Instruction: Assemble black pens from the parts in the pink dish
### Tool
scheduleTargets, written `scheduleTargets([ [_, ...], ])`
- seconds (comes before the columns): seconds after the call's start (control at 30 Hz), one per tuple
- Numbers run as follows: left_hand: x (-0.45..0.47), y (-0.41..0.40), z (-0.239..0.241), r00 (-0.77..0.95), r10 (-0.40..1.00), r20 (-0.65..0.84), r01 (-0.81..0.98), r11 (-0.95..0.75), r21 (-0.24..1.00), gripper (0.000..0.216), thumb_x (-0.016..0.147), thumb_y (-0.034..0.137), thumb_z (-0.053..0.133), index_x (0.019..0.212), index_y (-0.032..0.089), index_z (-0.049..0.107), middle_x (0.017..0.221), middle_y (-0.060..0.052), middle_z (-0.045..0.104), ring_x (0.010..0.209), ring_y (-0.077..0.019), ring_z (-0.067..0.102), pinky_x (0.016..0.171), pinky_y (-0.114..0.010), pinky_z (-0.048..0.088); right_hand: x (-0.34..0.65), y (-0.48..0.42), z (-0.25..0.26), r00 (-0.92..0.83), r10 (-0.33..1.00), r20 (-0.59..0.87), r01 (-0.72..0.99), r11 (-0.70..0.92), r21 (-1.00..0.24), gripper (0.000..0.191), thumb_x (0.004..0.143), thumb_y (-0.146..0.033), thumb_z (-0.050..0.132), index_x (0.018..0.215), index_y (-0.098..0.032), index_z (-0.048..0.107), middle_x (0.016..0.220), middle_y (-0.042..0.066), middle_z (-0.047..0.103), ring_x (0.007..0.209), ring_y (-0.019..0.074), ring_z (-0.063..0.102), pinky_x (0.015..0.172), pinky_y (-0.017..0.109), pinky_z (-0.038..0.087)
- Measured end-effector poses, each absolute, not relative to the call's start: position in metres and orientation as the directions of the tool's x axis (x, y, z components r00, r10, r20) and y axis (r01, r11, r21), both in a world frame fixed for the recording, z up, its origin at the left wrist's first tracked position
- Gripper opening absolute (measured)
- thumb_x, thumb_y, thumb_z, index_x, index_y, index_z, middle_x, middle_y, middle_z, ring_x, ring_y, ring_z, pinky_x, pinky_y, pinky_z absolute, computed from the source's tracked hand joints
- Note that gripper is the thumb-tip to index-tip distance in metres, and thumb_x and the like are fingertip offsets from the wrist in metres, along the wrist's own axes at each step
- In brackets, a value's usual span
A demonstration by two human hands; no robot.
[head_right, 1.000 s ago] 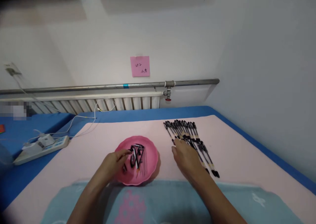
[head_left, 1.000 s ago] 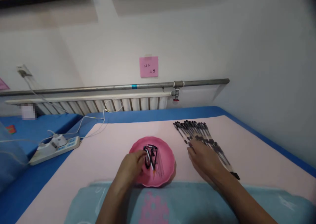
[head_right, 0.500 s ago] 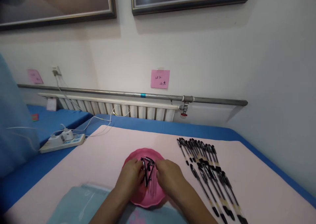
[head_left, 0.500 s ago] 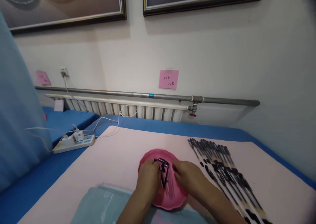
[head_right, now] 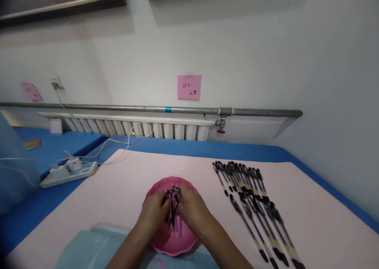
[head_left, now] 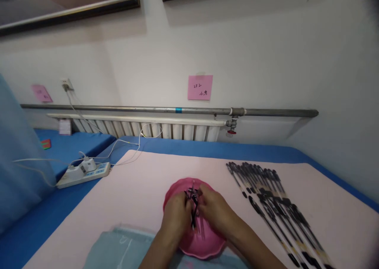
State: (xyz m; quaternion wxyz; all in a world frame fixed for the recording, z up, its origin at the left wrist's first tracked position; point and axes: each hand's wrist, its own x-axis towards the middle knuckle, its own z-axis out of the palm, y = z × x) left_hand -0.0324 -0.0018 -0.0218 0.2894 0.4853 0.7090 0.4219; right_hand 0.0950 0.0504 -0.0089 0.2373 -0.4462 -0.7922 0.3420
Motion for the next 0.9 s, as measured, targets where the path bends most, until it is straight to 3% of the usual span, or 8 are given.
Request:
scheduleTargets([
  [0.1,-0.045,-0.004,-0.016,-0.318,0.933,-0.169,0.025,0.186,0.982,0.010,0.071,0.026,0.055,0.063,0.019,0.053,0.049,0.002,0.055,0.044,-0.0126,0.049,0.049,-0.025,0.037,0.099,0.054,-0.002,-0.482,0.874,0.055,0.488,0.320,-0.812,0.018,0.065,-0.007,0.051,0.076,-0.020,0.056,0.065,-0.002,0.064,0.062,0.0159,0.060,0.056,0.024,0.041],
  [0.17,-0.052,-0.005,-0.010,-0.261,0.936,-0.238,-0.289,0.159,0.944,0.012,0.070,0.028,0.060,0.070,0.018,0.053,0.052,0.002,0.057,0.044,-0.0105,0.052,0.048,-0.023,0.040,0.102,0.053,0.004,-0.519,0.853,0.045,0.393,0.285,-0.874,0.014,0.068,-0.012,0.052,0.078,-0.020,0.059,0.071,-0.001,0.066,0.069,0.0168,0.062,0.062,0.025,0.045],
  [0.27,-0.060,-0.007,-0.001,-0.287,0.932,-0.222,-0.538,0.035,0.842,0.020,0.063,0.024,0.069,0.072,0.016,0.053,0.063,0.001,0.063,0.056,-0.0103,0.059,0.057,-0.022,0.047,0.102,0.048,0.012,-0.583,0.811,0.036,0.222,0.202,-0.954,0.015,0.068,-0.017,0.054,0.080,-0.021,0.063,0.076,0.000,0.068,0.074,0.0185,0.062,0.068,0.028,0.046],
  [0.5,-0.066,-0.010,0.007,-0.383,0.909,-0.161,-0.640,-0.135,0.756,0.025,0.063,0.022,0.072,0.077,0.016,0.053,0.073,0.000,0.065,0.066,-0.0139,0.065,0.063,-0.027,0.053,0.100,0.043,0.011,-0.667,0.744,0.035,0.235,0.255,-0.938,0.013,0.074,-0.019,0.053,0.078,-0.024,0.066,0.071,-0.001,0.065,0.067,0.0186,0.059,0.062,0.029,0.045],
  [0.67,-0.066,-0.011,0.009,-0.410,0.899,-0.153,-0.618,-0.150,0.772,0.025,0.064,0.023,0.073,0.077,0.016,0.052,0.074,0.000,0.064,0.066,-0.0134,0.065,0.063,-0.026,0.053,0.101,0.043,0.010,-0.687,0.719,0.108,0.273,0.392,-0.878,0.014,0.076,-0.017,0.053,0.069,-0.024,0.062,0.067,-0.002,0.062,0.064,0.0173,0.057,0.060,0.028,0.043],
  [0.9,-0.063,-0.011,0.009,-0.390,0.907,-0.159,-0.602,-0.120,0.790,0.027,0.063,0.026,0.074,0.077,0.016,0.053,0.073,-0.001,0.064,0.066,-0.0136,0.064,0.063,-0.027,0.054,0.101,0.038,0.017,-0.706,0.699,0.118,0.303,0.448,-0.841,0.015,0.077,-0.013,0.051,0.068,-0.022,0.059,0.067,-0.002,0.062,0.064,0.0164,0.057,0.059,0.025,0.042],
])
